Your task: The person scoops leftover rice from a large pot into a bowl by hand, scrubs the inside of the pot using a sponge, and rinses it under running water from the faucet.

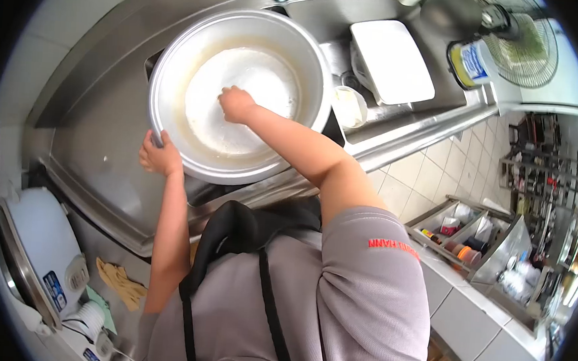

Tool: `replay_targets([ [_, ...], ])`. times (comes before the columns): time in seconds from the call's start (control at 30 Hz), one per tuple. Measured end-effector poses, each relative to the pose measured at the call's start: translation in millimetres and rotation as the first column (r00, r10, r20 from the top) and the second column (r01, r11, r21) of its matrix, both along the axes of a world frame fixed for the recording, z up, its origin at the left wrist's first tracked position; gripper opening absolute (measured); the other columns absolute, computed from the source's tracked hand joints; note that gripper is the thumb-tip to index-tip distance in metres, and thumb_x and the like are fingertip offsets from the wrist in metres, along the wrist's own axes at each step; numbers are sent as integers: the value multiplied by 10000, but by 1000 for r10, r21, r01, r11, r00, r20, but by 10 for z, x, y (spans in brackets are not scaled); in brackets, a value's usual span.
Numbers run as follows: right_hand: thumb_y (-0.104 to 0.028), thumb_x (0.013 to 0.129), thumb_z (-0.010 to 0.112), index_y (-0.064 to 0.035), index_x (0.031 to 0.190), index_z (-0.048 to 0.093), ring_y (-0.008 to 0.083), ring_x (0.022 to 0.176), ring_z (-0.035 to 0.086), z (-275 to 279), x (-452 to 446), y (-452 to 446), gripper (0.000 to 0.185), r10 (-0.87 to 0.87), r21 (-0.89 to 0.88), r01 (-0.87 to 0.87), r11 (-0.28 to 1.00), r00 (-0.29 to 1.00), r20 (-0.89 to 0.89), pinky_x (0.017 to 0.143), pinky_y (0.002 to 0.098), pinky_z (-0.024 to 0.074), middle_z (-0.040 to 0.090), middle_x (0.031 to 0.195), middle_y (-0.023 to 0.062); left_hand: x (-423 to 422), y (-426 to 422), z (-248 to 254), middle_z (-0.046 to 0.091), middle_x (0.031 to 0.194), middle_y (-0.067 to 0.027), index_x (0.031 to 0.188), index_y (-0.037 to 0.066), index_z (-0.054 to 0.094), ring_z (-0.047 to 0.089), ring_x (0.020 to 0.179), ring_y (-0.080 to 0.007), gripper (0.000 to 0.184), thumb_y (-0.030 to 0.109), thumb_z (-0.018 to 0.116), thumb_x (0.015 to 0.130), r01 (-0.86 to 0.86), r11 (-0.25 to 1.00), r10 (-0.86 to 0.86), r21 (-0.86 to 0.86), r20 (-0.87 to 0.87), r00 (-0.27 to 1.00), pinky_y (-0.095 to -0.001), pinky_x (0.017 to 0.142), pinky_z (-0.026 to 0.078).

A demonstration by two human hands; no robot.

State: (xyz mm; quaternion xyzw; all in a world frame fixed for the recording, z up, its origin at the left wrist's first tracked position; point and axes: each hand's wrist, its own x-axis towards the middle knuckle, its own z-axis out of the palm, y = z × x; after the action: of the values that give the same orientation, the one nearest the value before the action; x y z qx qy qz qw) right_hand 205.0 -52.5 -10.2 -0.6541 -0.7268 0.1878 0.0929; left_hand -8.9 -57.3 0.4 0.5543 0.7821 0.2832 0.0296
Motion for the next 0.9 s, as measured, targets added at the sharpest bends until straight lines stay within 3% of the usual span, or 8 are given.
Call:
replay_targets([
  [0.1, -121, 669, 585, -41, 854, 600, 301, 886, 549, 556, 782, -199, 202, -309, 42, 319, 947, 938, -158, 751, 394, 450, 553, 935, 160, -12, -10, 7, 510, 1090, -113, 1068, 103, 550, 379, 1089, -272, 384, 320, 603, 756, 14, 1000, -14, -12, -8, 1000, -430, 934, 244],
  [0.23, -183, 626, 645, -4, 781, 588, 304, 762, 586, 521, 2347, -671, 243, -528, 194, 573, 796, 815, -239, 688, 362, 472, 592, 837, 172, -321, -65, -97, 564, 945, -142, 983, -37, 563, 529, 836, -202, 398, 327, 550, 823, 118, 987, -157, 105, 571, 806, -288, 757, 415],
  [0.37, -153, 559, 708, 5, 751, 606, 222, 562, 584, -55, 3235, -1107, 269, -678, -479, 534, 697, 708, -197, 532, 328, 476, 613, 676, 132, -588, -527, 115, 572, 937, -157, 1026, -27, 563, 550, 739, -166, 443, 374, 526, 839, 283, 873, 73, -398, 680, 730, -254, 604, 446],
  [0.5, -175, 599, 711, -40, 823, 645, 152, 633, 582, -198, 3757, -1087, 269, -689, -520, 472, 712, 611, -388, 592, 284, 502, 612, 717, 118, -381, -749, 44, 542, 1050, -167, 1137, -18, 490, 551, 870, -214, 599, 493, 490, 825, 130, 752, 372, -647, 578, 726, -291, 697, 453],
  [0.57, -173, 648, 678, -25, 880, 632, 135, 623, 579, 77, 4115, -1046, 279, -691, -503, 500, 705, 323, -647, 591, 269, 493, 611, 706, 88, -264, -749, -28, 487, 1139, -176, 1201, -14, 419, 500, 999, -252, 654, 519, 462, 825, 132, 788, 417, -602, 679, 604, -340, 802, 418],
  [0.63, -159, 681, 651, -17, 893, 617, 123, 616, 573, 515, 4514, -1127, 258, -626, -367, 661, 655, 203, -753, 570, 253, 476, 612, 714, 65, -210, -718, -116, 432, 1214, -178, 1251, -9, 354, 440, 1103, -276, 695, 533, 445, 826, 121, 835, 429, -537, 771, 470, -381, 887, 371],
  [0.77, -234, 700, 657, -43, 879, 617, 139, 691, 591, 1133, 5502, -1601, 265, -709, 129, 978, 165, 209, -673, 603, 276, 469, 626, 760, 79, 80, -688, 7, 413, 1250, -161, 1270, -26, 322, 414, 1145, -270, 629, 461, 394, 878, -22, 911, 403, -412, 876, 264, -393, 951, 324],
  [0.9, -284, 653, 712, -33, 878, 618, 204, 730, 607, 1383, 6604, -2138, 351, -881, 620, 779, -97, 223, -418, 677, 319, 466, 643, 809, 101, 184, -714, 55, 427, 1254, -157, 1202, -80, 392, 441, 1107, -279, 546, 387, 322, 927, -164, 955, 290, -247, 896, 336, -342, 938, 338],
])
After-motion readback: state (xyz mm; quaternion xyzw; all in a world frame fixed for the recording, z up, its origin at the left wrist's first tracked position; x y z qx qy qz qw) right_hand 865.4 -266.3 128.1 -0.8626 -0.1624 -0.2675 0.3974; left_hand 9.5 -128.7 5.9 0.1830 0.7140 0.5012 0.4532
